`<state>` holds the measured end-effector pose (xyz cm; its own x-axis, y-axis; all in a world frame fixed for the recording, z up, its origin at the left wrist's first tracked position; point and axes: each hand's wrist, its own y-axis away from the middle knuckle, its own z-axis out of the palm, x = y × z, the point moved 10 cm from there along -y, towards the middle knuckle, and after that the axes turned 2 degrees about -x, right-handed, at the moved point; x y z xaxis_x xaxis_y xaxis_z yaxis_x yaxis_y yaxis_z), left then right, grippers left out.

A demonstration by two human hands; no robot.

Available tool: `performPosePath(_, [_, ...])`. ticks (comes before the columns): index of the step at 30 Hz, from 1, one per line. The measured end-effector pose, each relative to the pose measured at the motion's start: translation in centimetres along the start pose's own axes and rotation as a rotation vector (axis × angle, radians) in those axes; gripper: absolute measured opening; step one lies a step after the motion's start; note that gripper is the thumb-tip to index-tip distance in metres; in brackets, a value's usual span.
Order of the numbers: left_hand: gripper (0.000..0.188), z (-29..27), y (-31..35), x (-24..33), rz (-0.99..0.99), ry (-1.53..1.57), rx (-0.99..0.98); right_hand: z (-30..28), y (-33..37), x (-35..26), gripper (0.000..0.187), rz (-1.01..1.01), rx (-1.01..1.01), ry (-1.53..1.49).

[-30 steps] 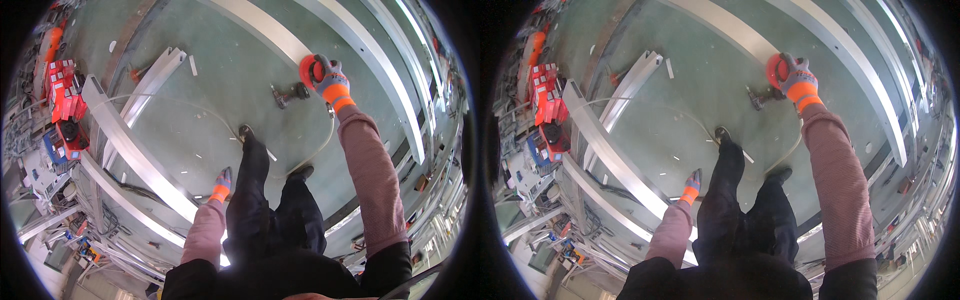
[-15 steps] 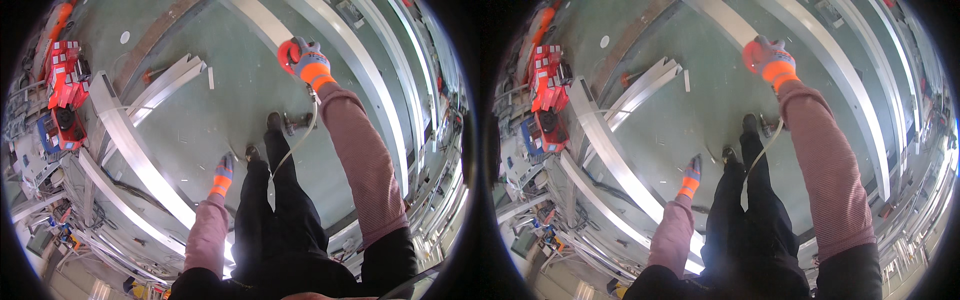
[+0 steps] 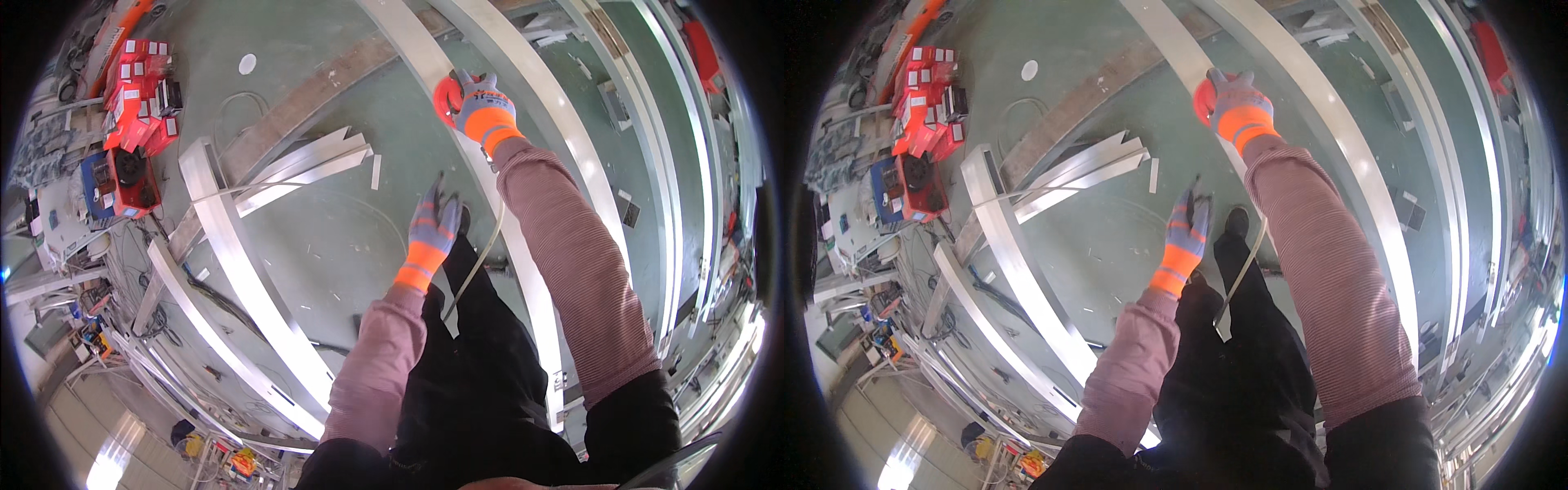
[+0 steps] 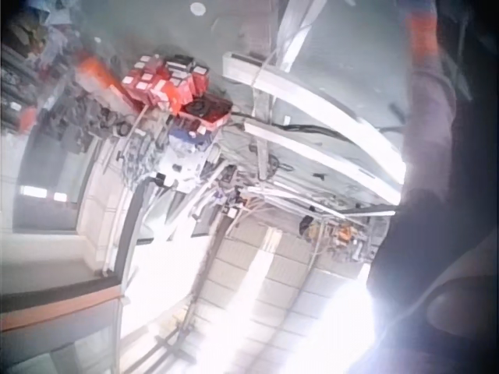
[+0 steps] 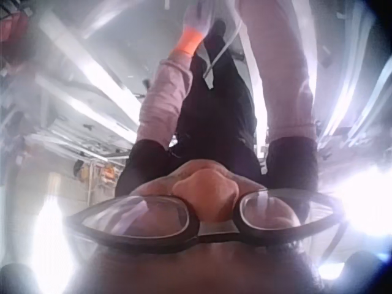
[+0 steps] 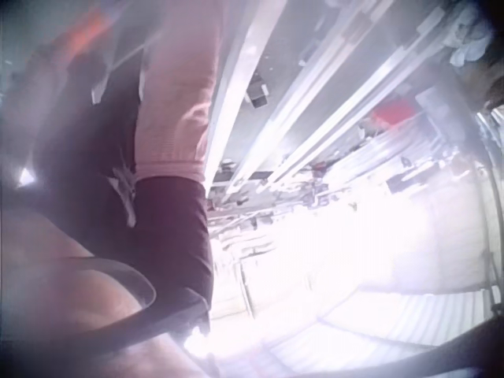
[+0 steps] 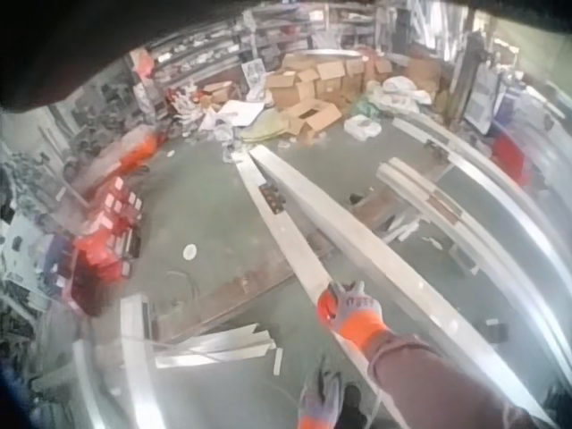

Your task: The person uses a handheld orbital sander to smooth the surface of a long, curved metal piece. They reposition the piece multiple times to access different sections, including flipping it over to sand the underside.

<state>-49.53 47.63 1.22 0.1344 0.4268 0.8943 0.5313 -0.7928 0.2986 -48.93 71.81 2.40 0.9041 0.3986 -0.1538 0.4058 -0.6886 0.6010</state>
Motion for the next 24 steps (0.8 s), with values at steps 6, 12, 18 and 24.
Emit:
performPosePath(6, [0.07,-1.5,-16.7,8.2,0.19,-0.056,0.188,-3.0,-2.5,-2.1,0.069,-0.002,0.016,-0.386])
performPosePath(12, [0.085,2.8,-19.4,8.3,-0.045,-0.156,-0.044,4.8,-4.3,3.7,0.067,0.032,0.082,-0.791])
performPosePath(18, [0.088,5.7,-16.0,8.7,0.047,-0.127,-0.148,2.4,0.8,5.7,0.065,0.308,0.009,-0.691])
performPosePath(24, [0.087,0.8,-24.3,9.0,0.034,0.003,-0.084,-2.3,-5.6,-0.6,0.055,0.144,0.079,-0.652])
